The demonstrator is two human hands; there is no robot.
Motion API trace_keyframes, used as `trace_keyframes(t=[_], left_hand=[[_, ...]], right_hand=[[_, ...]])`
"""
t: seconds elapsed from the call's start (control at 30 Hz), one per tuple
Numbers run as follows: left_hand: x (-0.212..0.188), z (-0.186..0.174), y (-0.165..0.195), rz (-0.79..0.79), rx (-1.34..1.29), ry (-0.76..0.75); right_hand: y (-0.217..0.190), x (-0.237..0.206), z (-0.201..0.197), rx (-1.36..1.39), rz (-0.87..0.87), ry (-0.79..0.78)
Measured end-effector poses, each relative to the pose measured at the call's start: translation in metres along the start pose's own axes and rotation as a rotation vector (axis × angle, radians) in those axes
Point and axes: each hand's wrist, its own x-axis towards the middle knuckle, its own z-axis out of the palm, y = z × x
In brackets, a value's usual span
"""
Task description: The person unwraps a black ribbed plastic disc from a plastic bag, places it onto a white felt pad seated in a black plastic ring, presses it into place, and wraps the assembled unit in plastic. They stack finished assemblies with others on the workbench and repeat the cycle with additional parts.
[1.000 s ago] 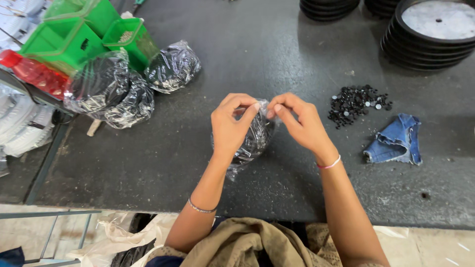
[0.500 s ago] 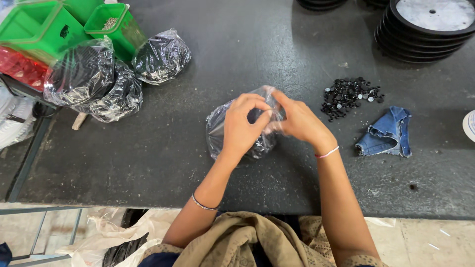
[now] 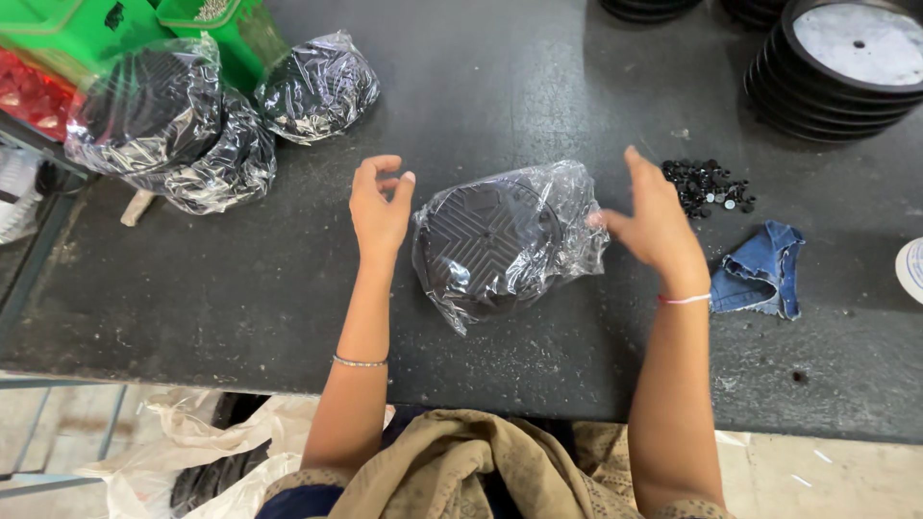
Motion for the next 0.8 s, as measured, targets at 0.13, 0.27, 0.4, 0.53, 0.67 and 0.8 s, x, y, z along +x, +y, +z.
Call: trace_keyframes(t=[0.13, 0.27, 0.4, 0.53, 0.67, 0.8], left_hand=[[0.015, 0.015, -0.023, -0.128, -0.109, -0.125], [0.018, 0.021, -0.040, -0.271, -0.181, -0.345], [0.016, 0.020, -0.052, -0.254, -0.239, -0.457], [0.026, 0.003, -0.059, -0.411, -0.248, -0.495], [0.032, -0.014, -0.060, -0.409, -0.152, -0.559], [0.029, -0.016, -0.061, -0.313, -0.187, -0.656]], right_hand=[[0.009, 0.002, 0.009, 0.461, 0.372, -0.290], [0.005, 0.007, 0.040, 0.493, 0.140, -0.261], [0.006, 0.013, 0.052, 0.522, 0.237, -0.259], [0.001, 0.014, 0.051, 0.002, 0.241, -0.025], [-0.007, 0.015, 0.044, 0.259, 0.258, 0.011], [-0.002, 0.018, 0.041, 0.574, 0.398, -0.359]])
